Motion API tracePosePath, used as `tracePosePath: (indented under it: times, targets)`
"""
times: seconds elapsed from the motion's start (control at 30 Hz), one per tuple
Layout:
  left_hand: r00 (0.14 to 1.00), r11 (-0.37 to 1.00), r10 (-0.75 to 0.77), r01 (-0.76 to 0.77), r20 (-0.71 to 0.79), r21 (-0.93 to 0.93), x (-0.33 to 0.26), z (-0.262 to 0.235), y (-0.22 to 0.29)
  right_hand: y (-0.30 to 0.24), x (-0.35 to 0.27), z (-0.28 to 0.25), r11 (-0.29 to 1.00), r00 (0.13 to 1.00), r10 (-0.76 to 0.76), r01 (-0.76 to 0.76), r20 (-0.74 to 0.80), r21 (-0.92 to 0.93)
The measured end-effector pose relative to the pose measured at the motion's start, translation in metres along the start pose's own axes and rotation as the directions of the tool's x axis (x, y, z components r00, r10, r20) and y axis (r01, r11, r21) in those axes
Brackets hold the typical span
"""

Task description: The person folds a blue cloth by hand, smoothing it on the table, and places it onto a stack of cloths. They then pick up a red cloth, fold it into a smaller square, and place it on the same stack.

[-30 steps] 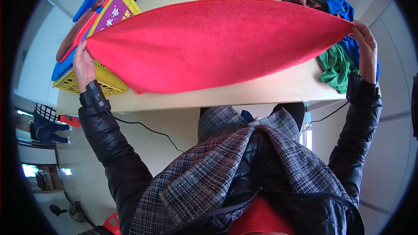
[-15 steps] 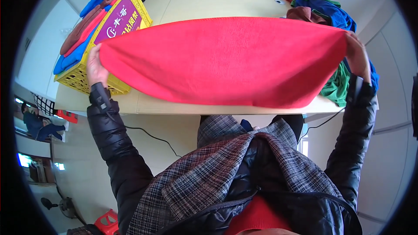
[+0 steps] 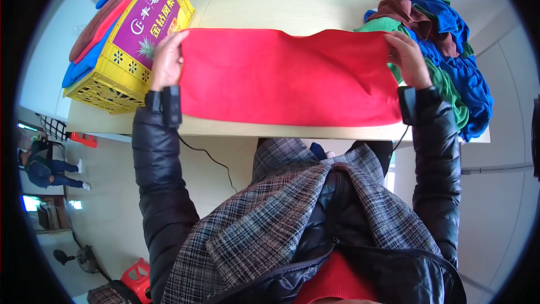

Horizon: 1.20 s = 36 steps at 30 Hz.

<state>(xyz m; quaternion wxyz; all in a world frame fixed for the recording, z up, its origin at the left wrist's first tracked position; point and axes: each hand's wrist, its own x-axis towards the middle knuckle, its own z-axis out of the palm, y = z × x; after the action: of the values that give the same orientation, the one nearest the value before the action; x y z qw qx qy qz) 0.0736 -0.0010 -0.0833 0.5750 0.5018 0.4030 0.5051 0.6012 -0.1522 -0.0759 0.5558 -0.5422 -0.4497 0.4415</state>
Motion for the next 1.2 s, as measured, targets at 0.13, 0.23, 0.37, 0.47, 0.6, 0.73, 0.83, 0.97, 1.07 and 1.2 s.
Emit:
tracePosePath:
  times: [0.13,0.23,0.37,0.47,0.6,0.73,0.83,0.97,1.07,1.2]
  targets:
    - [0.993,0.967,0.117,-0.110,-0.018,0.231,-0.061,0.099,0.000,0.003,-0.023,0.078,0.999,0.996,-0.029,0.031,0.085,-0.021]
    - [0.987,0.958,0.139,-0.155,0.080,0.243,-0.085,0.144,-0.028,0.019,-0.037,0.124,1.000,0.985,-0.009,0.009,0.172,0.001]
    - [0.957,0.939,0.272,-0.286,0.100,0.190,-0.108,0.189,-0.071,0.042,-0.053,0.163,0.995,0.981,-0.087,0.095,0.171,-0.035]
    - [0.952,0.937,0.292,-0.304,0.092,0.171,-0.118,0.206,-0.086,0.050,-0.065,0.171,0.967,0.975,-0.192,0.208,0.113,-0.150]
    - [0.963,0.952,0.255,-0.265,0.083,0.152,-0.128,0.213,-0.093,0.052,-0.073,0.170,0.946,0.964,-0.264,0.265,0.030,-0.189]
    - [0.980,0.974,0.193,-0.198,0.054,0.109,-0.135,0.218,-0.088,0.058,-0.080,0.169,0.904,0.945,-0.324,0.323,0.045,-0.282]
    - [0.982,0.979,0.182,-0.185,0.043,0.090,-0.139,0.219,-0.085,0.055,-0.084,0.169,0.848,0.923,-0.381,0.372,0.055,-0.377]
    - [0.980,0.977,0.195,-0.197,0.037,0.080,-0.141,0.221,-0.084,0.048,-0.089,0.169,0.761,0.902,-0.426,0.399,0.070,-0.510]
    - [0.983,0.982,0.180,-0.181,0.023,0.048,-0.141,0.222,-0.085,0.048,-0.091,0.168,0.706,0.878,-0.461,0.452,0.131,-0.545]
    - [0.973,0.961,0.233,-0.232,0.012,0.153,-0.140,0.215,-0.090,0.043,-0.098,0.174,0.631,0.845,-0.499,0.505,0.190,-0.590]
